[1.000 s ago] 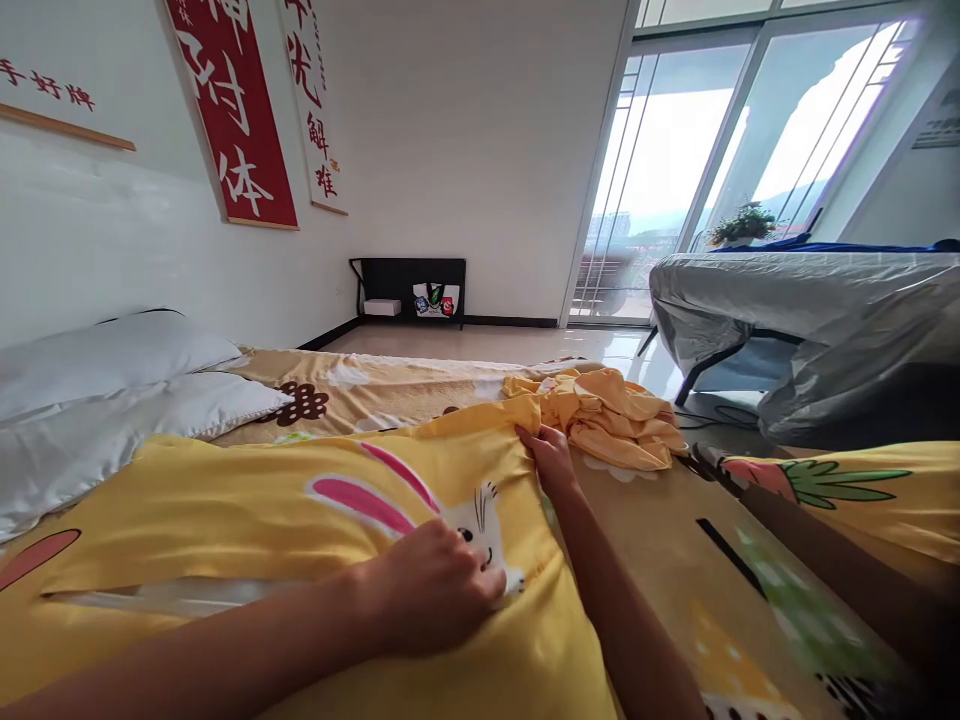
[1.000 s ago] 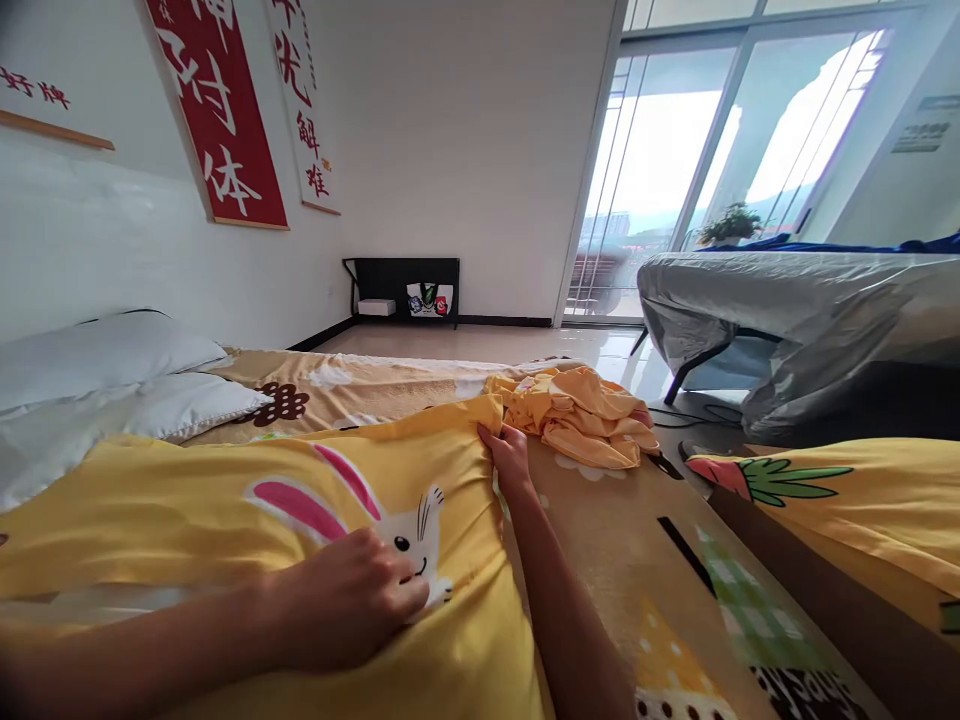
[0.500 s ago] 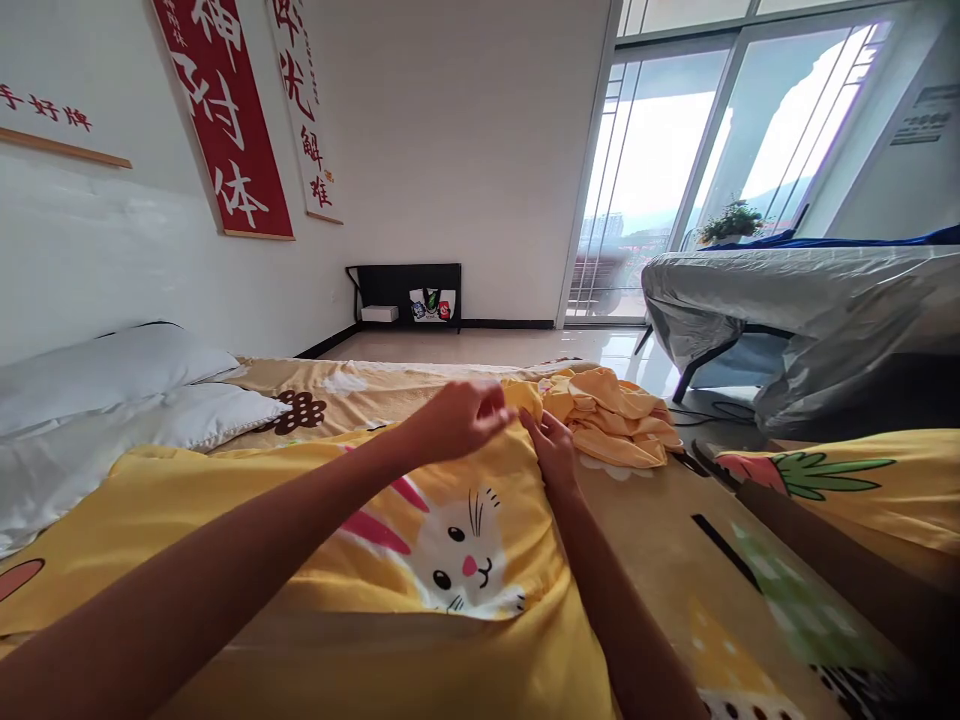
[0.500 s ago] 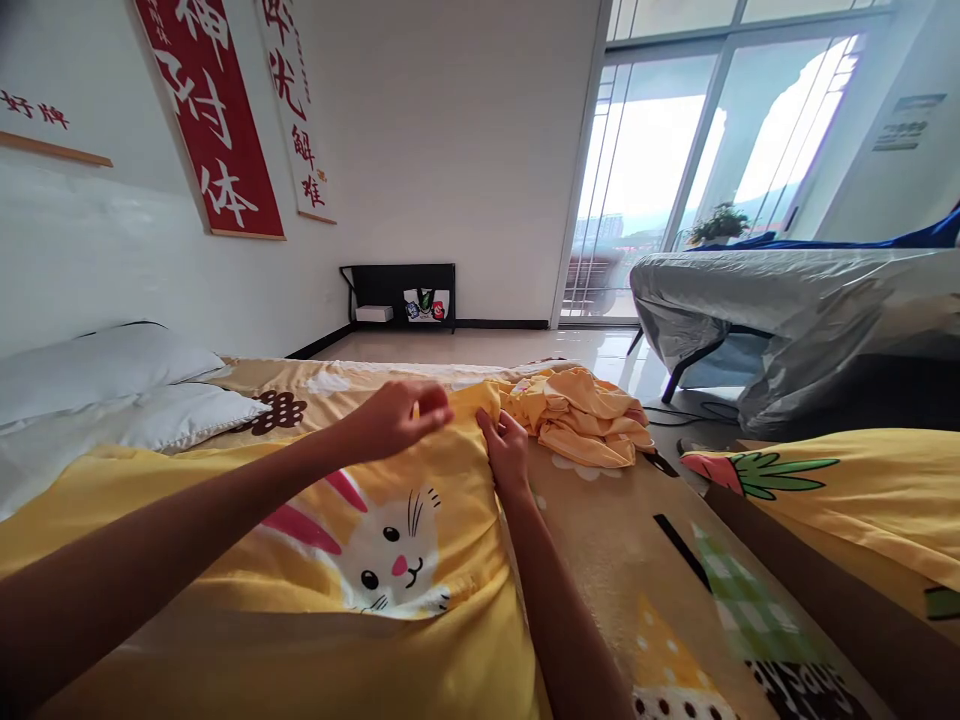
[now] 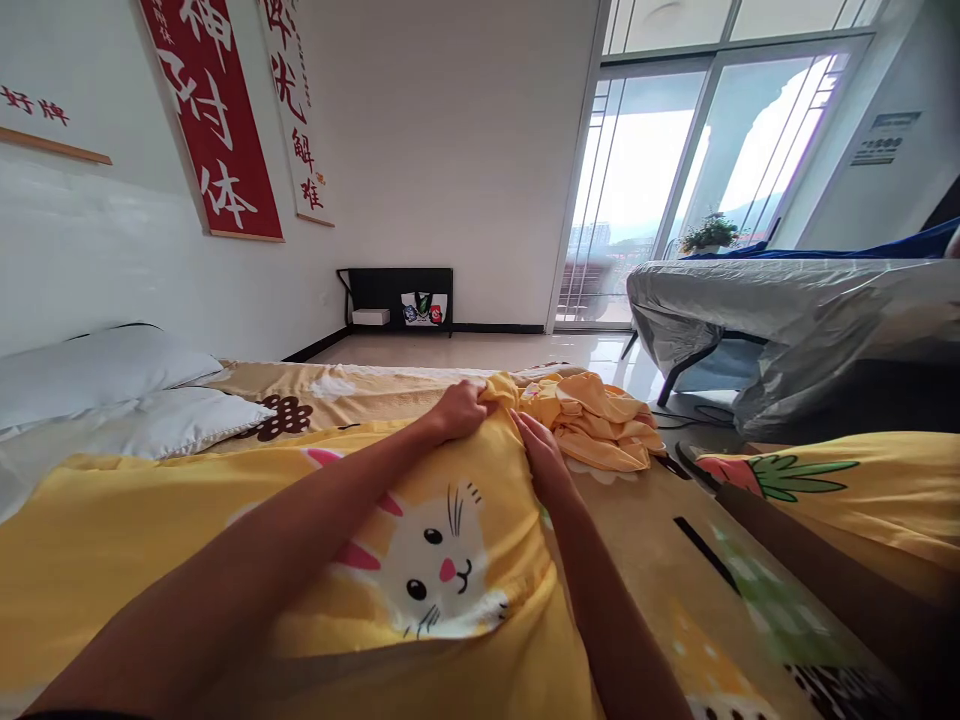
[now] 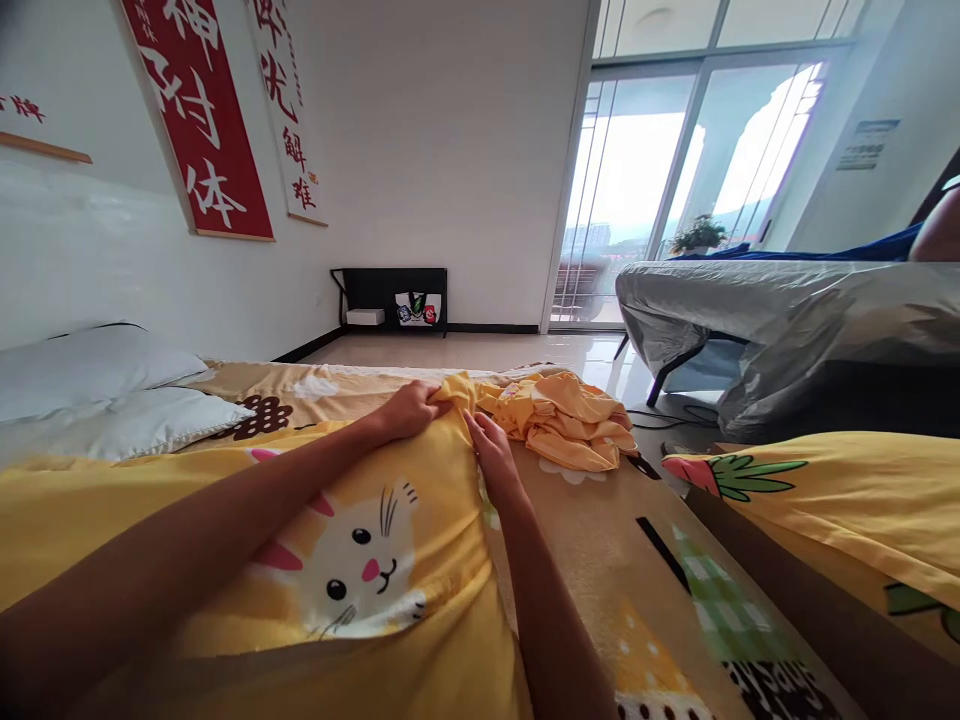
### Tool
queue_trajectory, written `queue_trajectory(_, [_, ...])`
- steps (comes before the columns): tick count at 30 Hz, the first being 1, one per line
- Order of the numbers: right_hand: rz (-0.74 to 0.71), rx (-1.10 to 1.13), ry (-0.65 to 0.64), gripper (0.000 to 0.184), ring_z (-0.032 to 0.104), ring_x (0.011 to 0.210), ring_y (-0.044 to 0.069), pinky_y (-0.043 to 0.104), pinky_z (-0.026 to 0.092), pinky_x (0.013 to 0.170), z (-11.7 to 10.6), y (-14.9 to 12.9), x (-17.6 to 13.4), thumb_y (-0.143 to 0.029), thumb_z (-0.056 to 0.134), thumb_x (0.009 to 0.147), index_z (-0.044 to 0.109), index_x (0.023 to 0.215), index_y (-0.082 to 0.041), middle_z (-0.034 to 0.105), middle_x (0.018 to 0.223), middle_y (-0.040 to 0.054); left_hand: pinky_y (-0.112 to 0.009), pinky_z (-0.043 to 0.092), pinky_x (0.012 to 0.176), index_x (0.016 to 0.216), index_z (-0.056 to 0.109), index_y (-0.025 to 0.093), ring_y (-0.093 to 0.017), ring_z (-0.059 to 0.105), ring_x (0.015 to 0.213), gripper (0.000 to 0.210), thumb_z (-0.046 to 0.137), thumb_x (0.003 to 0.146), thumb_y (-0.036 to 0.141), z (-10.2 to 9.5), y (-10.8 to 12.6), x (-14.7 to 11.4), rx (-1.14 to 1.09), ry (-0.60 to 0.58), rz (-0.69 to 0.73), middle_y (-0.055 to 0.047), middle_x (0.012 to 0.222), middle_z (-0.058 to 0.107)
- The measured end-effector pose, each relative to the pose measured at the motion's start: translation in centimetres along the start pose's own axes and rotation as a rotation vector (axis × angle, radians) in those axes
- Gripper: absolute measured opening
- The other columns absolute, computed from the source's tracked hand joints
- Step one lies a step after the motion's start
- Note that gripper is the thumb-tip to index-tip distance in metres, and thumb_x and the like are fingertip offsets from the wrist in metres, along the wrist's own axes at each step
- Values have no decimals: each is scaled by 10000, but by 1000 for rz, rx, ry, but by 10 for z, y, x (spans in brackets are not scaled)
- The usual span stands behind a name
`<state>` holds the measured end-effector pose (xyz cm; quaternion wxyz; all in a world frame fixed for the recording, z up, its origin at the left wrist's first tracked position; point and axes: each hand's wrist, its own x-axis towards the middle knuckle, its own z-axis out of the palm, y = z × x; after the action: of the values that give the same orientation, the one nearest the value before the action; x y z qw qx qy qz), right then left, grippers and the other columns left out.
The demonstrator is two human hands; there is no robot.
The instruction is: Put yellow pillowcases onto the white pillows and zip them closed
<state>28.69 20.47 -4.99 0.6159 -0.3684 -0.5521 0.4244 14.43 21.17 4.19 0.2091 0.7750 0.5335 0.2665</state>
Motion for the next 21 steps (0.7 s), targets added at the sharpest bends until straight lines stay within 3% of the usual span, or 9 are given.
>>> queue_trajectory(3, [30,7,-130,456,579,780,185,265,472,654,5,-8,-10,-658,622,718,669,820,-216,650,769,11,-239,415,606,822,629,139,-158,546,687,191,510,827,289,-25,-1,1,14,70,8,-46,767,636])
queue_trajectory(6, [35,27,-278,467,583,960,202,300,475,834,8,-13,-18,-639,582,784,683,1009,-243,682,982,17,-239,382,595,705,579,161,-137,500,630,207,526,830,318,-44,0,-4,31,82,43,-9,681,584])
queue_trajectory(11, [207,155,-453,515,602,965,204,322,485,854,12,-18,-26,-648,564,796,650,1108,-248,680,1041,36,-246,336,529,552,437,188,-119,426,544,429,545,823,502,-48,6,-13,30,137,1,19,552,476])
queue_trajectory(13, [204,183,-414,505,608,938,205,314,492,815,18,-22,-31,-634,573,794,636,1096,-234,681,1003,40,-248,350,517,556,443,191,-129,466,548,473,596,760,589,-49,12,-17,-22,120,-76,13,556,510])
queue_trajectory(16, [75,99,-314,464,597,887,201,288,488,752,27,-31,-42,-609,592,784,615,1013,-206,667,932,42,-250,406,528,648,554,177,-160,559,599,457,688,659,613,-59,27,-29,-135,3,-138,-10,633,609])
queue_trajectory(21, [-133,-90,-103,455,499,664,145,243,432,579,30,-49,-60,-644,618,721,537,813,-206,577,722,-5,-243,474,593,878,616,174,-178,622,727,461,792,590,487,-87,53,-63,-259,-94,-54,-19,804,672])
